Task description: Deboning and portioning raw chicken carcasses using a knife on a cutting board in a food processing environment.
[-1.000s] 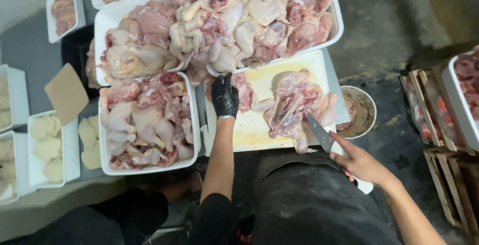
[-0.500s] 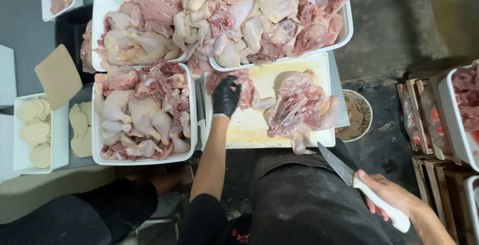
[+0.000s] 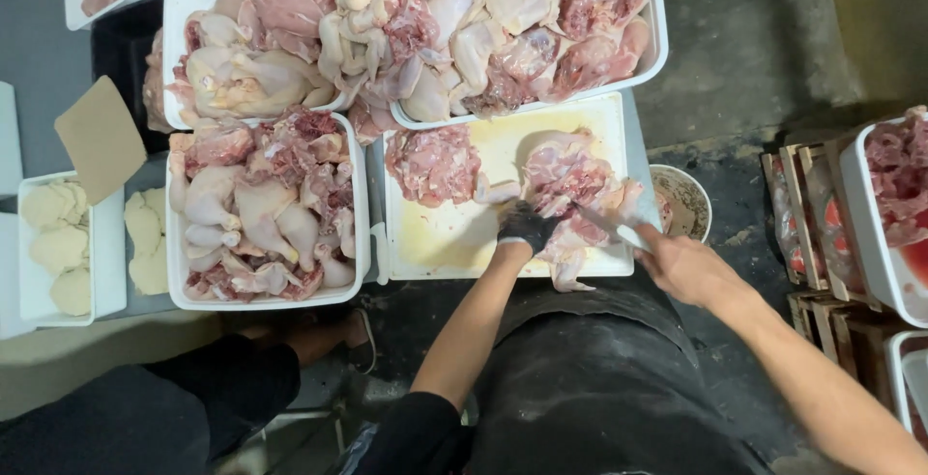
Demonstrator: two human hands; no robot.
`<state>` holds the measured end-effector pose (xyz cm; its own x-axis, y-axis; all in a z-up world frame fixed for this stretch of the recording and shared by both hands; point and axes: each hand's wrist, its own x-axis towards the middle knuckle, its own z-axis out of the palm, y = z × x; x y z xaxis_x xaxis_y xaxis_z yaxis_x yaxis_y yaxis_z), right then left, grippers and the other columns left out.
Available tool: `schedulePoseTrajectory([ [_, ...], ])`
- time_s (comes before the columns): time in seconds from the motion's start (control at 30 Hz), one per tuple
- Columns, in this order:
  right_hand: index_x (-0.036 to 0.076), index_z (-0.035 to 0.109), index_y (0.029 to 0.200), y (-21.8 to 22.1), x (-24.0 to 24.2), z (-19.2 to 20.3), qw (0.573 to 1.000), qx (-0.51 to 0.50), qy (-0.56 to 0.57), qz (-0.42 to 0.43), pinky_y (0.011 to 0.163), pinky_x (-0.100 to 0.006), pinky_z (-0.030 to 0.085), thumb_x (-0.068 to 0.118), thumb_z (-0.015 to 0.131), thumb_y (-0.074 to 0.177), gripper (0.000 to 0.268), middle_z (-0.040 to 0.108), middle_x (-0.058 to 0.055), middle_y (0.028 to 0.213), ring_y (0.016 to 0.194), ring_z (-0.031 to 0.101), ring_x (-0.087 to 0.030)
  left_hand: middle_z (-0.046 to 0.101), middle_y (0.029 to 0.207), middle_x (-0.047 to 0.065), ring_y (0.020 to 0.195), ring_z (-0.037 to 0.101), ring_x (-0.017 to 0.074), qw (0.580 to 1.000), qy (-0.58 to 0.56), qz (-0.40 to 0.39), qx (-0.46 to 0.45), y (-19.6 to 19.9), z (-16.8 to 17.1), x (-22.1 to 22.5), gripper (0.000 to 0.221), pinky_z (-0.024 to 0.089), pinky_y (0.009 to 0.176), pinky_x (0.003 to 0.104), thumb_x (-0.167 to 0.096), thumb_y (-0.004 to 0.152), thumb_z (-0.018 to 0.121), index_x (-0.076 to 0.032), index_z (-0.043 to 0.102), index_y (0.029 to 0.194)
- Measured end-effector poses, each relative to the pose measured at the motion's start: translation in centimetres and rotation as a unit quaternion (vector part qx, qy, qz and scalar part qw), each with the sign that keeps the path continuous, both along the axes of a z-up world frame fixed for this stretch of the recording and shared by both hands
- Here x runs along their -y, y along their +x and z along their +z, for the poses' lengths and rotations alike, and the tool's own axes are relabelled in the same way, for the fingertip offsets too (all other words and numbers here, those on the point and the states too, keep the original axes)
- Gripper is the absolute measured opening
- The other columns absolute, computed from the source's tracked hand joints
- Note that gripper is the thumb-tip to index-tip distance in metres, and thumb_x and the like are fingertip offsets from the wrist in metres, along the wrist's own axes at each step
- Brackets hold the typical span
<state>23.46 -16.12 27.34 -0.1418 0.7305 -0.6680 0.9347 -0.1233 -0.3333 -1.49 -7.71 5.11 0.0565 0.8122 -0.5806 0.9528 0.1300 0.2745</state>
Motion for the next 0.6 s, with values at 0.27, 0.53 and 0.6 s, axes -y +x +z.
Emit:
schedulePoseTrajectory([
  [0.27,0.016,0.046,0.15,-5.1,-8.7,2.7,0.988,0.018,-0.108,0.107,0.099,-0.052,0.061,0.038,0.044,0.107,0.048,0.077,-0.028,0.113,0.112,0.073,-0.043,0.063,0.136,0.015,0.129,0.065,0.0355,0.987,0.009,0.149,0.056,0.5,2.1,3.5,0.089,0.058,0.103,0.052,-0.072,0.085,0.062,-0.014,0.04,0.149],
  [0.53,0.003,0.061,0.129,-5.3,-8.3,-3.5,0.99,-0.039,-0.113,0.08,0.076,-0.053,0.066,0.039,0.052,0.105,0.044,0.075,-0.029,0.106,0.095,0.078,-0.045,0.062,0.145,0.005,0.132,0.063,0.03,0.967,-0.02,0.23,0.105,-1.1,0.3,4.8,0.086,0.053,0.11,0.048,-0.077,0.086,0.054,-0.026,0.041,0.154],
  [0.6,-0.006,0.063,0.126,-3.8,-6.8,3.2,0.949,-0.164,-0.234,-0.133,0.033,-0.034,0.056,0.018,0.056,0.103,0.034,0.057,-0.016,0.062,0.043,0.056,-0.023,0.07,0.134,0.0,0.126,0.067,0.0276,0.954,-0.032,0.269,0.125,-1.9,-0.9,5.0,0.085,0.055,0.107,0.047,-0.088,0.082,0.054,-0.032,0.048,0.146],
])
